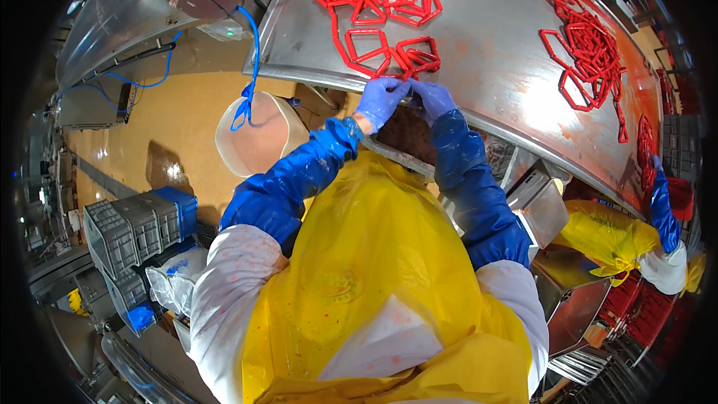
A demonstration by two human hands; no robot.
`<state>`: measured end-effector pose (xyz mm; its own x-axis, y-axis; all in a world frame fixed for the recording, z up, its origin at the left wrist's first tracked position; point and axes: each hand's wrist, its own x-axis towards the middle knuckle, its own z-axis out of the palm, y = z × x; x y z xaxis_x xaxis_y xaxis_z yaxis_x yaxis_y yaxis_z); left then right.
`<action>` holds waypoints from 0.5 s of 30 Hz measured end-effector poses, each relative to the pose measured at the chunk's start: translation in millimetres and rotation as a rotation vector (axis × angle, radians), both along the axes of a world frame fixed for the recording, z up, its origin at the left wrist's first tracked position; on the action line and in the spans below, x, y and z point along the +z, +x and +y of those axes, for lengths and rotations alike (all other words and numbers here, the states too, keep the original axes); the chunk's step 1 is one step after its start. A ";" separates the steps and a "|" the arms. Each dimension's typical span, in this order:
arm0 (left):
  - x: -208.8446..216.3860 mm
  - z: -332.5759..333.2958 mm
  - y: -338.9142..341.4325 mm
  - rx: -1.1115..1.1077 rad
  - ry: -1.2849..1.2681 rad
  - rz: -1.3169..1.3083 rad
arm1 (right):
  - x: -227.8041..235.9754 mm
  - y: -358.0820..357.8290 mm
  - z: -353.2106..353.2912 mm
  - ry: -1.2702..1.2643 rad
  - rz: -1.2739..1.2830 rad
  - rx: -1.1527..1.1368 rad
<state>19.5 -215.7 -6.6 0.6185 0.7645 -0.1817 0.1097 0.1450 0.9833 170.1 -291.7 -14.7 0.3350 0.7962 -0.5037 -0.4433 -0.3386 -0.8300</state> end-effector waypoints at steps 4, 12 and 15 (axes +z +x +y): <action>-14.9 -8.7 -9.5 0.005 0.317 0.092 | 13.5 -4.2 -14.4 0.071 -0.486 0.052; 5.9 63.0 64.5 -0.204 -0.653 -0.211 | 98.2 20.1 -32.2 0.450 -0.572 -0.192; 21.2 124.8 109.6 -0.321 0.730 0.080 | 61.5 24.2 -65.4 0.293 -0.400 -0.142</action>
